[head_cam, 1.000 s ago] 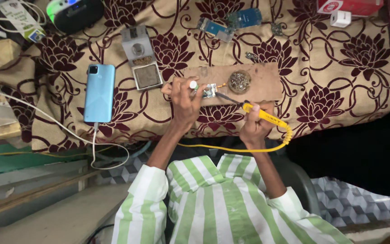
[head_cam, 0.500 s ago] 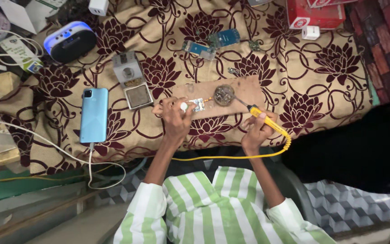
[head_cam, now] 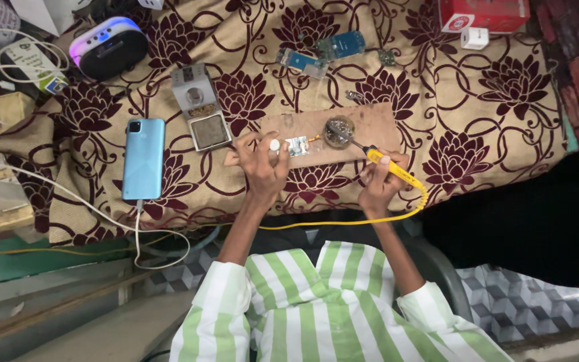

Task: The person uses a soldering iron and solder to work on a small circuit board placed on a patterned tablecloth. They repeatedly apply solder to specific points on the board while holding the iron in one hand and the solder in the other. A smartphone is visible nearby, but the person does not interact with it during the task.

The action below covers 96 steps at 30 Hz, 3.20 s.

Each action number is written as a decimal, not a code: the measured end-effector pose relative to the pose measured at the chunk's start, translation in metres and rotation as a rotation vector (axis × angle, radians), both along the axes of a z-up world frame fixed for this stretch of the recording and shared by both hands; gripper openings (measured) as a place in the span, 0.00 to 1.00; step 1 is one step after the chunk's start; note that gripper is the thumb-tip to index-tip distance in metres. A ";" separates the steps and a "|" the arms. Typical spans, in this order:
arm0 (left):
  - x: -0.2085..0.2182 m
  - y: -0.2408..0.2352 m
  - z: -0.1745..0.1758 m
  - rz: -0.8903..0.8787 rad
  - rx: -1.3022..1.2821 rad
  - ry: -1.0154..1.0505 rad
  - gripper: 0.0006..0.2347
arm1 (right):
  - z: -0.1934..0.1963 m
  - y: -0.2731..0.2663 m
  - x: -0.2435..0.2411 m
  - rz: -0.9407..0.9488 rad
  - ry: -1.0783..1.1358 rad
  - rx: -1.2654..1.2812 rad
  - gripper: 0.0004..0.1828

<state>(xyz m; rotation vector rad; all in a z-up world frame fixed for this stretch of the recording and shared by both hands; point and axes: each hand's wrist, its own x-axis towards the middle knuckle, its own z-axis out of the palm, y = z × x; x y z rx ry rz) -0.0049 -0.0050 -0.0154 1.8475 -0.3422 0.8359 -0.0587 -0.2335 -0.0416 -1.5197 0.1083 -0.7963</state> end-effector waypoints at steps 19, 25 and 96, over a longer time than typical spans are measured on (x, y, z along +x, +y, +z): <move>0.000 0.002 0.010 0.059 0.204 -0.024 0.13 | -0.008 0.009 0.018 0.062 -0.167 0.622 0.19; 0.009 -0.003 0.004 0.011 -0.037 -0.053 0.14 | -0.003 0.022 0.024 0.163 -0.227 0.526 0.19; 0.019 0.012 0.046 -0.496 -0.394 0.277 0.08 | -0.004 0.017 0.011 0.255 -0.214 0.754 0.20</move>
